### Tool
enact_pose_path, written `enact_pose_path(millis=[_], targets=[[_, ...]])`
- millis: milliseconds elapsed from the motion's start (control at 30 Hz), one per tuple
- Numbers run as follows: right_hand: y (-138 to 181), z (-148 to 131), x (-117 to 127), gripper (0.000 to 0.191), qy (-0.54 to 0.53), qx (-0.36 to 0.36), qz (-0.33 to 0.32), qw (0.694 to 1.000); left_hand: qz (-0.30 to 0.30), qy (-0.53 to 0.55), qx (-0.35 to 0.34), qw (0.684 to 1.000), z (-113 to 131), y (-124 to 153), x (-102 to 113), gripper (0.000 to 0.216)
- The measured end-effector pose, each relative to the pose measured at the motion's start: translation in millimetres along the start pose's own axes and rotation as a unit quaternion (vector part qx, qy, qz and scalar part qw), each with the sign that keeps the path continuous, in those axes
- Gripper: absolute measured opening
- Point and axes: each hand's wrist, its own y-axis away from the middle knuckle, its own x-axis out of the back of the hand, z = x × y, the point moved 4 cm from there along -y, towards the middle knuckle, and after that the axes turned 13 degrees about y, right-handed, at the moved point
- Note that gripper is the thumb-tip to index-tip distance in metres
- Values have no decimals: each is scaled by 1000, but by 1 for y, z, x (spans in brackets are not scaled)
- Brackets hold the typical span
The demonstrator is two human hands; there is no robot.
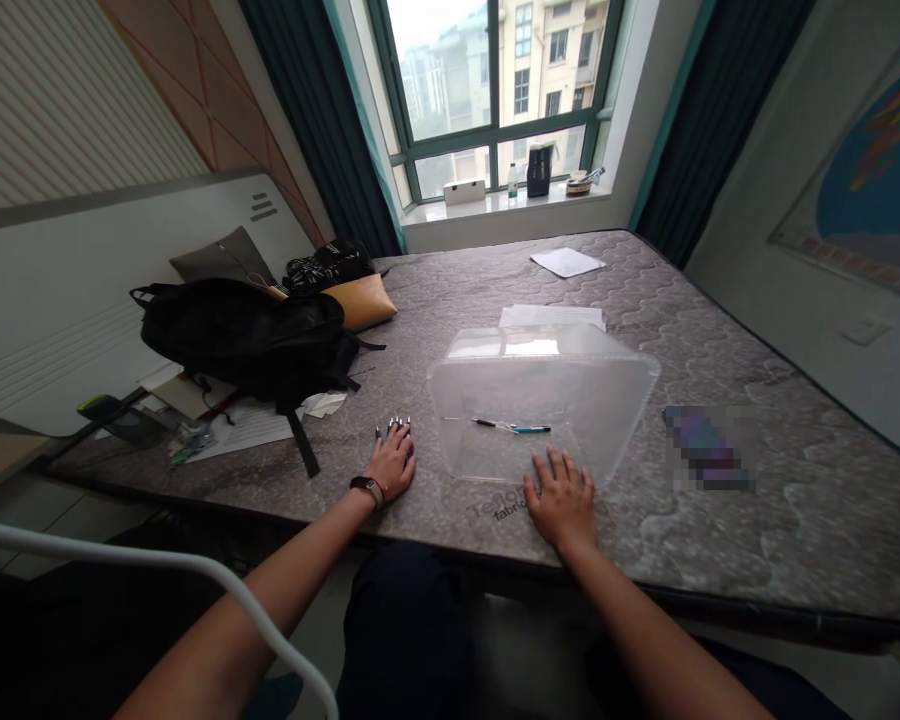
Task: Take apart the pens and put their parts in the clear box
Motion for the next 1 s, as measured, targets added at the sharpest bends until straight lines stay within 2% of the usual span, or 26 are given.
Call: enact_pose_path(millis=[133,200,267,333,400,467,533,633,700,767,800,867,900,933,1000], targets=[[0,0,1,46,2,1,2,1000,-36,8,-7,999,-18,11,8,33],[0,0,1,46,2,1,3,1000,-29,17,5,999,-24,14,12,41],[0,0,1,47,-1,-1,1,1000,27,31,40,998,-30,14,17,55],[0,1,1,47,-4,-2,-2,1000,103,54,109,987,-37,12,18,69],[0,1,1,47,-7,-1,-4,1000,125,80,191,970,-45,10,11,76],[0,1,1,46,-7,-1,-2,1000,90,92,242,962,-48,6,-1,75],[0,1,1,46,-5,-1,0,1000,60,84,256,961,-49,3,-11,68],[0,0,1,47,-2,-1,-2,1000,60,80,247,964,-48,-1,-12,58],[0,0,1,47,-2,-2,-6,1000,80,112,232,963,-45,-5,-5,52],[-1,1,1,47,-5,-3,-11,1000,140,164,212,953,-36,-6,13,47],[-1,1,1,48,-7,-4,-13,1000,198,191,199,941,-27,-4,25,46],[-1,1,2,48,-13,-7,-16,1000,261,197,178,928,0,7,49,49],[-1,2,2,48,-16,-8,-16,1000,301,203,137,922,19,17,62,49],[-1,2,2,48,-19,-10,-17,1000,309,213,91,922,41,27,71,50],[-1,2,2,48,-27,-12,-20,999,246,251,8,936,85,46,78,49]])
